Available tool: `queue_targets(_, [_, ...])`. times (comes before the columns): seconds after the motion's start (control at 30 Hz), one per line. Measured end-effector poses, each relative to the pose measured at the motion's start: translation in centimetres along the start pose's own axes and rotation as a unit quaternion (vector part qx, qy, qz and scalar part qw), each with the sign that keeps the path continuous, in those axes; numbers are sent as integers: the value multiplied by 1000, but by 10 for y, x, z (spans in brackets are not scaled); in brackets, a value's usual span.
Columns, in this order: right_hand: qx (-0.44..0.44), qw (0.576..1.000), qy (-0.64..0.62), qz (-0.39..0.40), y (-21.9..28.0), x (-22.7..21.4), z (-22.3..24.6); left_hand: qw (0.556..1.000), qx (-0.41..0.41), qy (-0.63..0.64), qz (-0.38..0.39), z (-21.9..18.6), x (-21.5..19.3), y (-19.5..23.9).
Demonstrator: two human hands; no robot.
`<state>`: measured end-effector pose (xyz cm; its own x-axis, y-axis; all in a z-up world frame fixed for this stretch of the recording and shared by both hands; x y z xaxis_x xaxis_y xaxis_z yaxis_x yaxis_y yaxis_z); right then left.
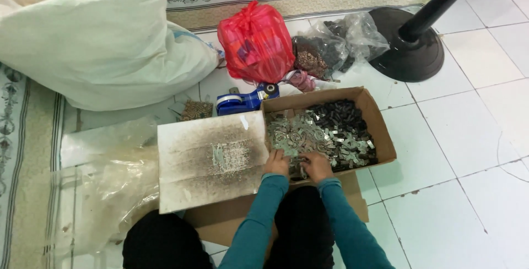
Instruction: Sorting small metal components from a cardboard box and arranging them on a white board before placing the assembly into a plastic bag.
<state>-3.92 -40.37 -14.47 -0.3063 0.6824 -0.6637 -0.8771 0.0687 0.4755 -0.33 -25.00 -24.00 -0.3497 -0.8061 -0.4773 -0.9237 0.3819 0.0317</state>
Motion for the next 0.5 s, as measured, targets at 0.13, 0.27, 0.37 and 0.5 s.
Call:
queue_targets(0.13, [74, 976, 192, 75, 20, -1, 43, 872, 28, -468, 142, -16, 22, -13])
queue_targets(0.27, [56, 969, 217, 107, 25, -4, 54, 765, -49, -561, 313, -29, 19, -6])
queue_targets(0.37, [47, 969, 215, 113, 20, -6, 57, 742, -52, -584, 326, 19, 53, -27])
queue_targets(0.5, [48, 969, 208, 127, 37, -25, 88, 772, -33, -556, 307, 16, 50, -32])
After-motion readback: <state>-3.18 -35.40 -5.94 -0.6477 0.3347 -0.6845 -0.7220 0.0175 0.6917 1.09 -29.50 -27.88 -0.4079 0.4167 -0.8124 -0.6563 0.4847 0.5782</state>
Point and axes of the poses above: each hand's wrist, its own y-axis away from the middle knuckle, its own x-axis out of the palm, z = x × y, the point moved 5 cm from there along -y, towards the middle knuckle, and after that the axes turned 13 degrees about z, right-handed, at the moved point
